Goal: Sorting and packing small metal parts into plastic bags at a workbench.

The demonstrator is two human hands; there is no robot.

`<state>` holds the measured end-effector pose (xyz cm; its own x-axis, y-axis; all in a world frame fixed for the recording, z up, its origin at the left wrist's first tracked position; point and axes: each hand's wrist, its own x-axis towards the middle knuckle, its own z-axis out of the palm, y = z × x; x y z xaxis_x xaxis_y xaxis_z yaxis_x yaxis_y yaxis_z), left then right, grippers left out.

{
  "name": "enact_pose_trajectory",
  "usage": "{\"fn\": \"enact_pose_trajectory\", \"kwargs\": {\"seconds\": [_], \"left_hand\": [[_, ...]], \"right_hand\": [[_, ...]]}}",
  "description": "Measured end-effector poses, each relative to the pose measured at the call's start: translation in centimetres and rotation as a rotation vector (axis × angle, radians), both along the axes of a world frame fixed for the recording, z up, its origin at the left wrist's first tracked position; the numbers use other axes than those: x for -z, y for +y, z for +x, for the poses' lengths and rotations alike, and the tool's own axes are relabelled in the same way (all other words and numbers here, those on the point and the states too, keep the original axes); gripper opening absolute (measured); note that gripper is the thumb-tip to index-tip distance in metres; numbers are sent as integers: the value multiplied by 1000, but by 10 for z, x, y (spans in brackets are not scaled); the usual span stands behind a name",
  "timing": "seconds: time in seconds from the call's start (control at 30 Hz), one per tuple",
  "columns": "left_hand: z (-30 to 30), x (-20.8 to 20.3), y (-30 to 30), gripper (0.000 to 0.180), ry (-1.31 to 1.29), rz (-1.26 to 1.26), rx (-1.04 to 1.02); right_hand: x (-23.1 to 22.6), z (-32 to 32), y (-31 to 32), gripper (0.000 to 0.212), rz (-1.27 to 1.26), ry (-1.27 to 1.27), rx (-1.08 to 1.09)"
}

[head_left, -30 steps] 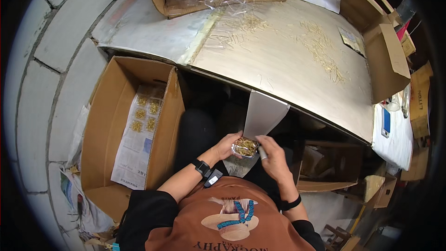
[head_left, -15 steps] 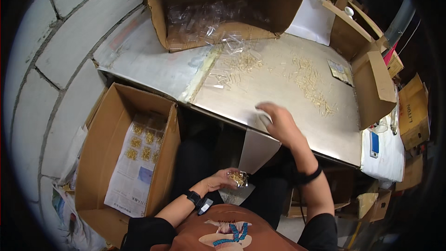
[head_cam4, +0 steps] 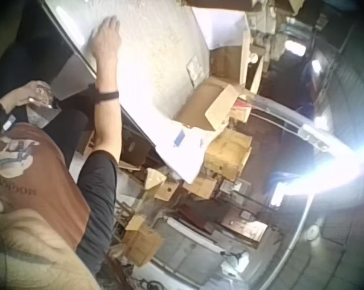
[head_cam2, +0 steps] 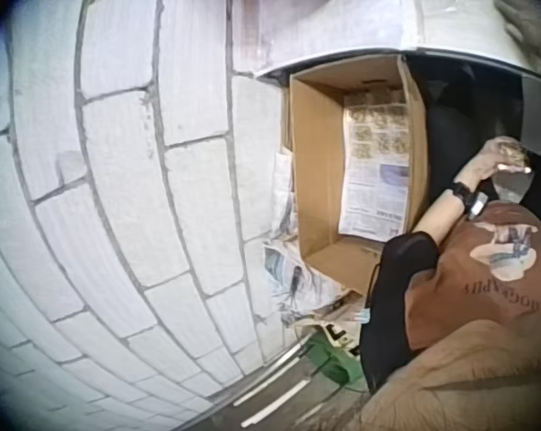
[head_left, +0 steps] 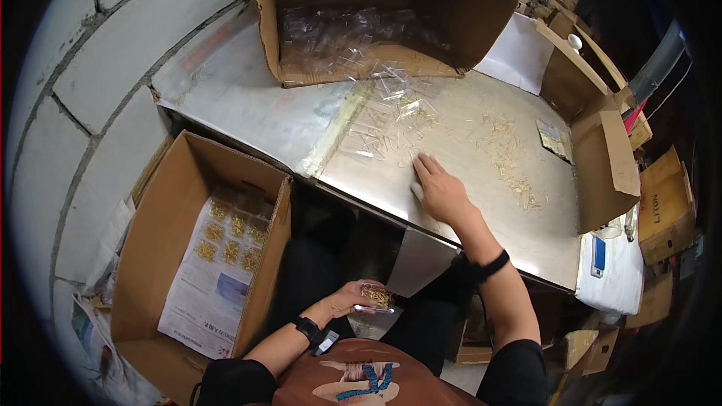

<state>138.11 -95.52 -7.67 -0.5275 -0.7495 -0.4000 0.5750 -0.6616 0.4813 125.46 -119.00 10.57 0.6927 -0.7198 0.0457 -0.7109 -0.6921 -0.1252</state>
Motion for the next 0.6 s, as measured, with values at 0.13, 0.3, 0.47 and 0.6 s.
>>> {"fn": "enact_pose_trajectory", "kwargs": {"seconds": [0.13, 0.3, 0.47, 0.6], "left_hand": [[0, 20, -3, 35, -87, 13, -12], [-3, 21, -6, 45, -100, 36, -92], [-6, 26, 4, 44, -162, 59, -113], [-6, 27, 8, 45, -155, 64, -121]], "right_hand": [[-17, -30, 32, 50, 246, -78, 45], [19, -8, 37, 52, -88, -390, 257], [26, 9, 43, 44, -128, -274, 165], [26, -17, 71, 40, -98, -366, 134]]}}
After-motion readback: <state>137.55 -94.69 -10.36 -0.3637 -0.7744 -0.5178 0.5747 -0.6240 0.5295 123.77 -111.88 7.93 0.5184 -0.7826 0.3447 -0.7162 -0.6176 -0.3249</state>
